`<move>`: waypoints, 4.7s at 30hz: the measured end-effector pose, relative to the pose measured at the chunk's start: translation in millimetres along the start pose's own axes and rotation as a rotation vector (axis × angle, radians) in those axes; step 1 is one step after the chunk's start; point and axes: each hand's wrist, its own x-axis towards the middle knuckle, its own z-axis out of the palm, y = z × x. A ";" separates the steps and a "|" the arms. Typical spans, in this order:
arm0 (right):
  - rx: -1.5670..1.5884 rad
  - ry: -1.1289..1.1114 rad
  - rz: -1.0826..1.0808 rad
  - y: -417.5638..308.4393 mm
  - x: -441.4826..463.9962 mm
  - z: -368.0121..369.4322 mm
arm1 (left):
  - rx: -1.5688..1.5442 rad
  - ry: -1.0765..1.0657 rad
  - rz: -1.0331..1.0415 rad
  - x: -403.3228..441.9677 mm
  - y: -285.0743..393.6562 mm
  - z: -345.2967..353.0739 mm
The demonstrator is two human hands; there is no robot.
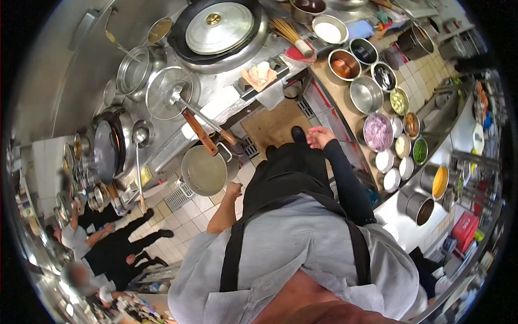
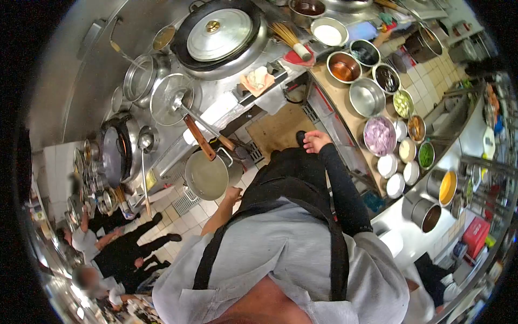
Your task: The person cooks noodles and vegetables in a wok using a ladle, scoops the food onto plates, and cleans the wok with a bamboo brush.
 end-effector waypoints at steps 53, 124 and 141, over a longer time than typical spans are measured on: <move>-0.873 -0.150 -0.255 3.5 320.0 91.2 | -0.100 -0.220 0.480 -105.4 284.9 222.1; -1.110 -0.157 -0.021 160.0 146.2 -144.4 | 0.421 0.285 0.598 -97.4 -264.7 258.5; -1.366 -0.022 -0.188 148.7 92.2 -147.3 | -0.594 0.026 -0.006 -129.6 -70.9 167.8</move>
